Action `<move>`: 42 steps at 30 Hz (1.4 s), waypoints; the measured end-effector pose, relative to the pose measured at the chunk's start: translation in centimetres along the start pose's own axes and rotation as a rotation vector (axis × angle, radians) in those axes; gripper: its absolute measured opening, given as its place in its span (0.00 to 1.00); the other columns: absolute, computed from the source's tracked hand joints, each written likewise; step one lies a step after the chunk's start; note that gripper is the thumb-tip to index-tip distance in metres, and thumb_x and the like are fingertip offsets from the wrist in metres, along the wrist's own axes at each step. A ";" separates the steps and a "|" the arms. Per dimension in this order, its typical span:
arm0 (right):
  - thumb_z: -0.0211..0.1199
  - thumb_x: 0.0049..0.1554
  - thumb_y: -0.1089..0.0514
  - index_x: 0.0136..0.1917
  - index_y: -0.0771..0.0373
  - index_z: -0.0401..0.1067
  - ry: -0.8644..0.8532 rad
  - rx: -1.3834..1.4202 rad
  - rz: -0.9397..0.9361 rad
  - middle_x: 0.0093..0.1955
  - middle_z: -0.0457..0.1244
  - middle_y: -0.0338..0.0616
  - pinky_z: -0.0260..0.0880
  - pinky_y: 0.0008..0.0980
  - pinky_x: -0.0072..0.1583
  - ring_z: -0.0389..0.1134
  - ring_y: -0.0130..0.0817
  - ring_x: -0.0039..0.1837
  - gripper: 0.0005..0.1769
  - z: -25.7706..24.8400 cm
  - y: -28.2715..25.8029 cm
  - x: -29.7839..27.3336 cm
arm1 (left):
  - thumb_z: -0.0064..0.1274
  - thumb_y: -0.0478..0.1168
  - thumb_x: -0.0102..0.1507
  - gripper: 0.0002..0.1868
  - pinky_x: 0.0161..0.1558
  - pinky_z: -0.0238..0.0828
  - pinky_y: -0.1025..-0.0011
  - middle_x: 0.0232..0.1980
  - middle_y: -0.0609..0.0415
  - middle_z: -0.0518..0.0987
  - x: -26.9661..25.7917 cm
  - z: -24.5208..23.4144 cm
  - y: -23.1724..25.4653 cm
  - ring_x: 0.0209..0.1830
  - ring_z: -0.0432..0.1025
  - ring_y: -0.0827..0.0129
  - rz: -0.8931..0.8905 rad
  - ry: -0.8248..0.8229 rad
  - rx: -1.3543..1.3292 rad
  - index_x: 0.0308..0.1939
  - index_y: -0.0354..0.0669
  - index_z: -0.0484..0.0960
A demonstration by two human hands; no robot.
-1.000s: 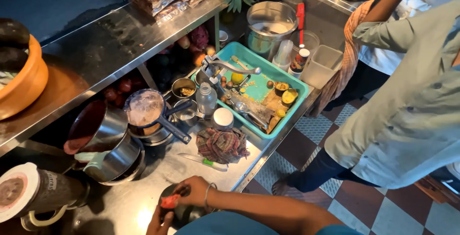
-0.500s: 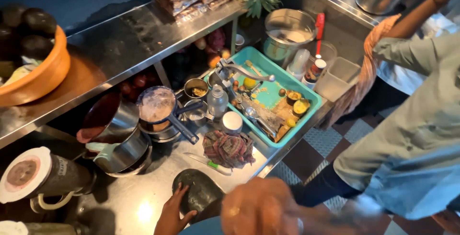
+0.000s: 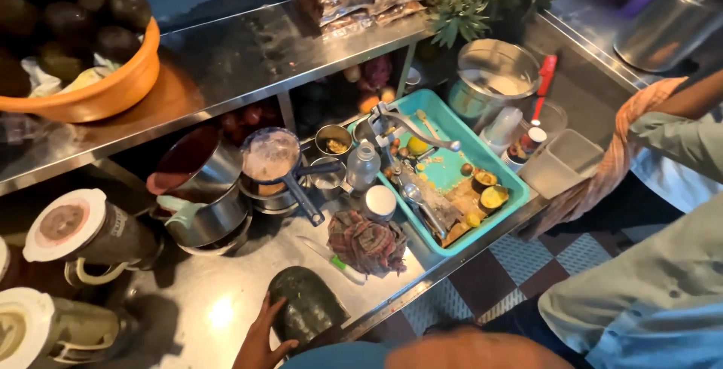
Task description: Making a watermelon and pomegranate juice at a street vendor stall.
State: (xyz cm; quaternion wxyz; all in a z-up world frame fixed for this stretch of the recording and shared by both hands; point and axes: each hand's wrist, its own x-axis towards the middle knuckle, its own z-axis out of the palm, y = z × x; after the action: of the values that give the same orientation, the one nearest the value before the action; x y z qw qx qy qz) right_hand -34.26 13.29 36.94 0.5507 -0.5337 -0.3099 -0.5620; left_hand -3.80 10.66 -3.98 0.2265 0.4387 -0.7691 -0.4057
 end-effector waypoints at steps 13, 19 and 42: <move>0.57 0.64 0.48 0.44 0.66 0.78 0.533 -1.159 1.302 0.35 0.65 0.45 0.62 0.31 0.42 0.63 0.28 0.40 0.20 -11.1 4.8 -27.0 | 0.78 0.50 0.44 0.84 0.67 0.60 0.51 0.75 0.33 0.57 -3.2 11.7 -10.4 0.71 0.60 0.44 -0.138 0.348 -0.581 0.80 0.50 0.19; 0.47 0.69 0.46 0.42 0.62 0.77 0.725 -0.986 1.538 0.30 0.55 0.43 0.61 0.32 0.42 0.58 0.28 0.36 0.25 -10.3 2.3 -35.3 | 0.82 0.46 0.32 0.87 0.65 0.59 0.58 0.73 0.35 0.59 -1.2 9.7 -2.3 0.67 0.61 0.49 -0.163 0.506 -0.260 0.79 0.41 0.28; 0.52 0.65 0.55 0.64 0.64 0.64 1.656 -1.491 0.689 0.43 0.61 0.41 0.62 0.30 0.36 0.60 0.28 0.36 0.17 -27.6 -31.7 -32.4 | 0.71 0.41 0.43 0.77 0.52 0.76 0.55 0.82 0.38 0.42 8.7 8.2 -3.5 0.69 0.63 0.47 -0.496 0.612 -0.473 0.82 0.46 0.28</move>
State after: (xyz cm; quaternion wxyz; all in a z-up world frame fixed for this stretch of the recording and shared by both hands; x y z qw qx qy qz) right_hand -77.20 3.17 7.44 0.2580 -0.2509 0.7126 -0.6022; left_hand -12.31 5.65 -11.59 0.4331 0.6457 -0.4248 -0.4638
